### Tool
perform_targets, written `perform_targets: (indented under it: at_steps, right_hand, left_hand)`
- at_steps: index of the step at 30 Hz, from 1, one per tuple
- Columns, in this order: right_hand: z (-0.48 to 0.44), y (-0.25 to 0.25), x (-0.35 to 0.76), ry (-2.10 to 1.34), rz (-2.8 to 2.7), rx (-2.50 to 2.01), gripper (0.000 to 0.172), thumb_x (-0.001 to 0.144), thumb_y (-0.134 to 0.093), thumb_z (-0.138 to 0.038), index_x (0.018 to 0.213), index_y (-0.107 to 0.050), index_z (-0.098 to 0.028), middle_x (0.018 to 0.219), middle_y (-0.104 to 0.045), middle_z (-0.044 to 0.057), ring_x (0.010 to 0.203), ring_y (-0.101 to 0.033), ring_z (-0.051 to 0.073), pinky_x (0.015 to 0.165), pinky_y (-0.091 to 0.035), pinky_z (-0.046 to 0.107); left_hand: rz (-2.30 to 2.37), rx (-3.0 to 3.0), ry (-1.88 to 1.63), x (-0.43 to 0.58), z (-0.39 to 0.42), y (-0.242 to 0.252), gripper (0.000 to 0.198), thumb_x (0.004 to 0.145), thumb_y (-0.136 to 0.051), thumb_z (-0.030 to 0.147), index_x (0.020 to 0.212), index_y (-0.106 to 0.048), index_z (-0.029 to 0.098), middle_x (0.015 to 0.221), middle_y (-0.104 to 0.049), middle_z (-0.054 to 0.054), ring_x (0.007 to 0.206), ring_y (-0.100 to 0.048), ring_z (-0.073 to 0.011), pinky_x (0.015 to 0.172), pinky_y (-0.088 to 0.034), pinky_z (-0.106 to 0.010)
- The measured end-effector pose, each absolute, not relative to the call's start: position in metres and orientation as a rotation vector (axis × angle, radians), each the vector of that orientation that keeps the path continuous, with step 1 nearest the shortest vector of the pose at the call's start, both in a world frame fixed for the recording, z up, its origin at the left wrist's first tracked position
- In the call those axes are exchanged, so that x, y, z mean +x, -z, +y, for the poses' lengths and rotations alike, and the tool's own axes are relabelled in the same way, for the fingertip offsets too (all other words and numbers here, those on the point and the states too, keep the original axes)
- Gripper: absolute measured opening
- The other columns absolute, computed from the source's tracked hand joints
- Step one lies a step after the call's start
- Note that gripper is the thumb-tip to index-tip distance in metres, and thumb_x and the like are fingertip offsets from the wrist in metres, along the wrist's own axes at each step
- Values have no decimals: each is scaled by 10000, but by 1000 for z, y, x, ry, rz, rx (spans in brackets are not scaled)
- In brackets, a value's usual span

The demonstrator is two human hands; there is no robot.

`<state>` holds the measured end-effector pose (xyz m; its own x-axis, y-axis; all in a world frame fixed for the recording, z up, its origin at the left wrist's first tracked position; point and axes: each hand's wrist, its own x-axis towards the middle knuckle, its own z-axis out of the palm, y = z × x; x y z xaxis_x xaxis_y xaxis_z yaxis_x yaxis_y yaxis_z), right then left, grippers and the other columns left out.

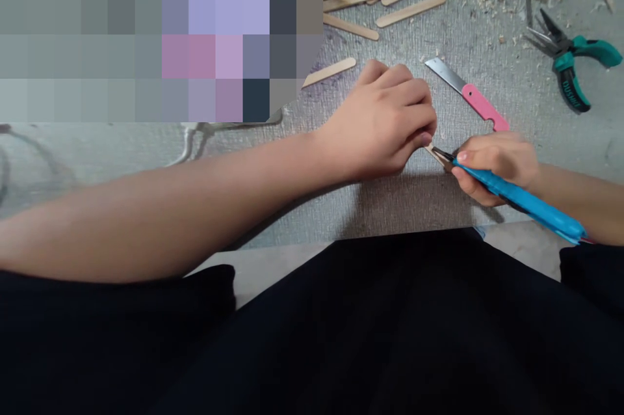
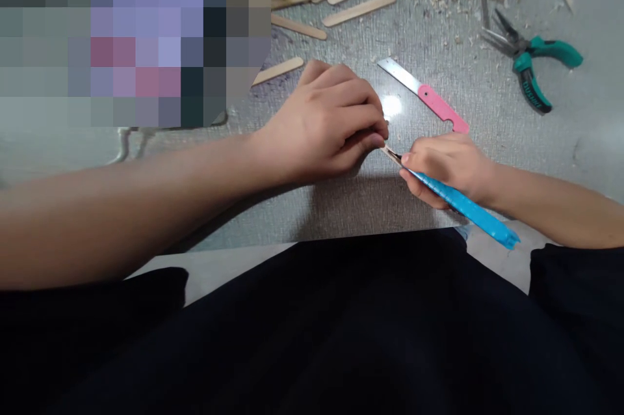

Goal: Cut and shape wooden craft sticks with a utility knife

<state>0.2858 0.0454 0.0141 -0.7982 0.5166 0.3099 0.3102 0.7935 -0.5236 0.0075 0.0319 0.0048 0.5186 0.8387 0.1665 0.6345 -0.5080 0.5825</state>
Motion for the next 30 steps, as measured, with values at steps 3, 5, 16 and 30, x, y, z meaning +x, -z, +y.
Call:
perform_targets:
  at_steps: [3, 5, 16, 30]
  right_hand:
    - [48, -12, 287, -447, -2426, -329, 206, 1045, -743, -274, 1204, -651, -367, 895, -833, -71, 605, -722, 152, 585, -584, 304]
    - [51, -17, 285, -436, -2400, -289, 259, 1027, -767, -224, 1223, -657, -351, 911, -844, -70, 617, -738, 142, 604, -604, 289]
    - [52, -20, 279, -513, -2389, -370, 213, 1026, -773, -171, 1152, -707, -330, 833, -803, -65, 569, -696, 149, 530, -571, 301]
    - [36, -28, 278, -1012, -2082, -1028, 248, 1084, -824, -537, 1079, -717, -312, 813, -776, -38, 635, -740, 172, 523, -605, 328]
  left_hand:
    - [1259, 2263, -624, 5, 32, -7, 285, 1123, -548, 387, 1056, -815, 312, 1102, -803, -120, 1145, -723, -381, 1022, -496, -637]
    - [1241, 2266, -591, 3, 34, -8, 336, 1135, -514, 439, 1035, -792, 281, 992, -787, -116, 1038, -723, -352, 995, -507, -631]
    - [1249, 2227, -558, 2, 36, -4, 244, 1046, -642, 415, 852, -745, 308, 756, -710, -43, 900, -712, -309, 1068, -508, -645]
    - [1288, 2211, -631, 5, 33, 0, 257, 1049, -638, 369, 811, -707, 297, 768, -665, -45, 905, -691, -304, 1064, -495, -618]
